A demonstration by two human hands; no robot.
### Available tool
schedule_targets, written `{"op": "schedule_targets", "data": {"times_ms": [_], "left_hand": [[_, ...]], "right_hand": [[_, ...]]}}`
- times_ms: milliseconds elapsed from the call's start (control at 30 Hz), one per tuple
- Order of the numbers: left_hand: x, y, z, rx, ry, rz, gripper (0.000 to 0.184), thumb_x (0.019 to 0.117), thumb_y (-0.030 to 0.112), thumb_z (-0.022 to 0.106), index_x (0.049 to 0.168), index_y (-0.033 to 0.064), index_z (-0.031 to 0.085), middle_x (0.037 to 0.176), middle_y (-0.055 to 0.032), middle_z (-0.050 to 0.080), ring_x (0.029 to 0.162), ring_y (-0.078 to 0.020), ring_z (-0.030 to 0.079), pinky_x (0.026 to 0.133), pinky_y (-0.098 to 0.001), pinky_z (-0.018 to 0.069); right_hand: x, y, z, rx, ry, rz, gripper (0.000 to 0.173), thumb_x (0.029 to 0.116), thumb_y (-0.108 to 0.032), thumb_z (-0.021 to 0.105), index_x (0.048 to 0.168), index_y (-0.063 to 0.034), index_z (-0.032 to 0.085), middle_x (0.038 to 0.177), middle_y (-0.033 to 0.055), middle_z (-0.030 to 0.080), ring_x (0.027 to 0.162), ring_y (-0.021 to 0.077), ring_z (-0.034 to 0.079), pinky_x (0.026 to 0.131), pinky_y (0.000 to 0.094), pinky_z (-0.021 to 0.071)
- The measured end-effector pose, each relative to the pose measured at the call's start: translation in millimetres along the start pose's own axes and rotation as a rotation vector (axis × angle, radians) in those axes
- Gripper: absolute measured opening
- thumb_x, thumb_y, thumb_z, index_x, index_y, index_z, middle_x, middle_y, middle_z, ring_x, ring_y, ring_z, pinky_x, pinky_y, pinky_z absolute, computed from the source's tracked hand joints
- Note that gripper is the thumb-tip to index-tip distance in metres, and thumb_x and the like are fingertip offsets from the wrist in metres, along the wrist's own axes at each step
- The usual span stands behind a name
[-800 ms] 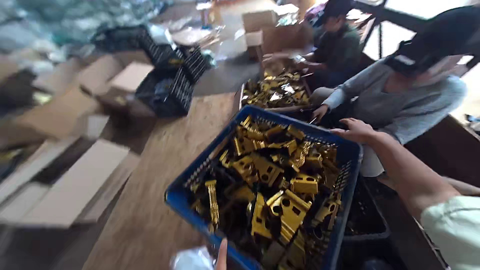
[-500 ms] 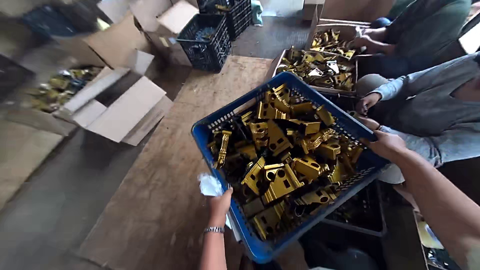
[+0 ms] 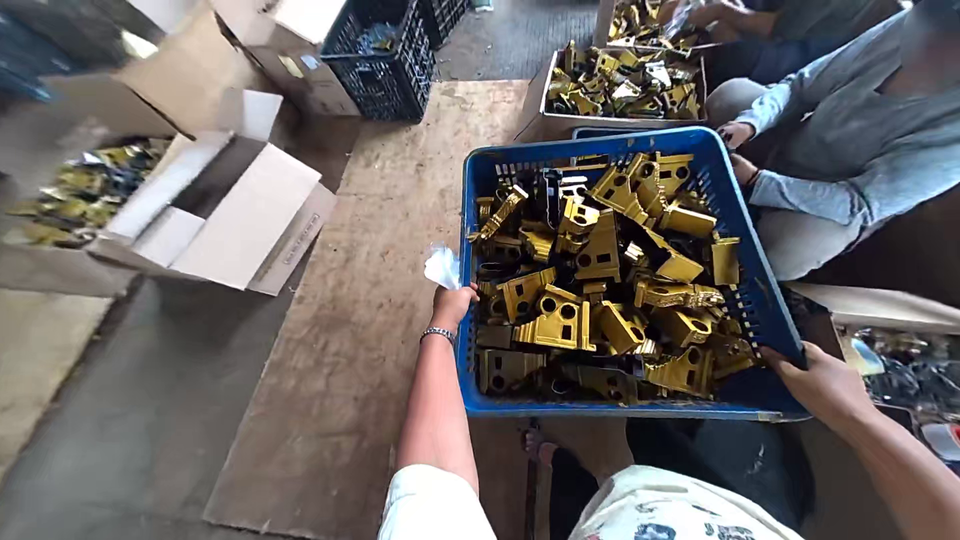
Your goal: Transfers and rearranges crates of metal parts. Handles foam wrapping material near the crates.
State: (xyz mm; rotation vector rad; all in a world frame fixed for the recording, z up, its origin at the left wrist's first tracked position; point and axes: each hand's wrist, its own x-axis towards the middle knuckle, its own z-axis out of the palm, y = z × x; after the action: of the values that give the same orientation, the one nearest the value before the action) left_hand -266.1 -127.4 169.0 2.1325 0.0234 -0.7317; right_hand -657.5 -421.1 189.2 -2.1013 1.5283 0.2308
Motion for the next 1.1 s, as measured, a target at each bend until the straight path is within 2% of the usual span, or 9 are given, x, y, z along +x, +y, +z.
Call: {"op": "schedule_targets", "data": {"times_ms": [200, 300, 400, 467, 567, 667, 800, 933, 1100], "left_hand": [[-40, -27, 5, -0.072, 0.019, 0.004, 0.032, 0.0882, -0.008, 0.060, 0.120, -0.0084, 0.059, 0.103, -0.0132, 0.064, 0.084, -0.0152, 0.062, 0.078, -0.0315, 0.0522], [-70, -52, 14, -0.240, 0.130, 0.002, 0.035, 0.0834, -0.014, 0.060, 0.118, -0.0099, 0.057, 0.095, -0.0102, 0.064, 0.075, -0.0106, 0.061, 0.070, -0.0257, 0.0529], [-98, -68, 26, -0.328, 0.253, -0.042, 0.034, 0.0813, -0.015, 0.058, 0.115, -0.0091, 0.057, 0.093, -0.0080, 0.065, 0.074, -0.0084, 0.062, 0.069, -0.0237, 0.0533], [-118, -73, 35, -0.356, 0.320, -0.097, 0.033, 0.0819, -0.015, 0.058, 0.115, -0.0086, 0.057, 0.094, -0.0077, 0.065, 0.076, -0.0078, 0.062, 0.071, -0.0232, 0.0528], [-139, -76, 49, -0.402, 0.410, -0.151, 0.034, 0.0821, -0.014, 0.059, 0.116, -0.0069, 0.057, 0.094, -0.0068, 0.065, 0.078, -0.0072, 0.062, 0.071, -0.0224, 0.0523], [-162, -80, 63, -0.409, 0.468, -0.219, 0.034, 0.0839, -0.012, 0.059, 0.117, -0.0068, 0.058, 0.097, -0.0080, 0.064, 0.080, -0.0088, 0.062, 0.073, -0.0239, 0.0520], [-190, -87, 78, -0.424, 0.519, -0.299, 0.032, 0.0828, -0.013, 0.060, 0.114, -0.0054, 0.060, 0.097, -0.0090, 0.064, 0.080, -0.0118, 0.060, 0.073, -0.0266, 0.0511], [-223, -99, 95, -0.483, 0.553, -0.347, 0.044, 0.0813, -0.014, 0.060, 0.124, -0.0042, 0.059, 0.098, -0.0077, 0.063, 0.084, -0.0120, 0.060, 0.075, -0.0267, 0.0506], [-263, -123, 111, -0.497, 0.552, -0.473, 0.046, 0.0789, -0.016, 0.061, 0.123, -0.0042, 0.060, 0.101, -0.0101, 0.064, 0.087, -0.0156, 0.060, 0.077, -0.0311, 0.0511]], "right_hand": [[26, 24, -29, -0.199, -0.297, 0.039, 0.045, 0.0978, -0.032, 0.071, 0.120, 0.0064, 0.067, 0.116, 0.0352, 0.065, 0.116, 0.0524, 0.060, 0.100, 0.0693, 0.0409], [76, 3, -45, -0.078, -0.322, -0.027, 0.057, 0.0951, -0.036, 0.074, 0.133, 0.0051, 0.061, 0.124, 0.0354, 0.062, 0.117, 0.0513, 0.059, 0.100, 0.0688, 0.0418], [122, -54, -44, 0.339, -0.314, -0.093, 0.055, 0.1039, -0.034, 0.060, 0.145, -0.0004, 0.047, 0.134, 0.0252, 0.057, 0.118, 0.0334, 0.058, 0.100, 0.0525, 0.0458], [147, -81, -35, 0.473, -0.375, -0.083, 0.052, 0.1073, -0.041, 0.049, 0.146, -0.0058, 0.047, 0.127, 0.0162, 0.060, 0.107, 0.0224, 0.061, 0.090, 0.0429, 0.0511], [167, -98, -31, 0.496, -0.417, -0.170, 0.042, 0.1082, -0.029, 0.049, 0.141, -0.0037, 0.051, 0.118, 0.0131, 0.061, 0.095, 0.0153, 0.059, 0.083, 0.0340, 0.0500], [175, -106, -32, 0.401, -0.388, -0.261, 0.038, 0.1071, -0.020, 0.053, 0.140, -0.0002, 0.051, 0.118, 0.0162, 0.061, 0.095, 0.0165, 0.059, 0.086, 0.0352, 0.0489], [179, -118, -31, 0.277, -0.399, -0.308, 0.040, 0.1066, -0.022, 0.055, 0.140, -0.0008, 0.053, 0.126, 0.0219, 0.060, 0.108, 0.0257, 0.058, 0.096, 0.0457, 0.0453], [176, -121, -29, 0.201, -0.409, -0.363, 0.042, 0.1066, -0.025, 0.055, 0.141, -0.0018, 0.052, 0.127, 0.0231, 0.059, 0.109, 0.0279, 0.058, 0.096, 0.0485, 0.0444], [159, -115, -21, 0.122, -0.404, -0.500, 0.046, 0.1058, -0.028, 0.055, 0.143, -0.0012, 0.051, 0.127, 0.0251, 0.059, 0.111, 0.0310, 0.059, 0.097, 0.0533, 0.0450]]}}
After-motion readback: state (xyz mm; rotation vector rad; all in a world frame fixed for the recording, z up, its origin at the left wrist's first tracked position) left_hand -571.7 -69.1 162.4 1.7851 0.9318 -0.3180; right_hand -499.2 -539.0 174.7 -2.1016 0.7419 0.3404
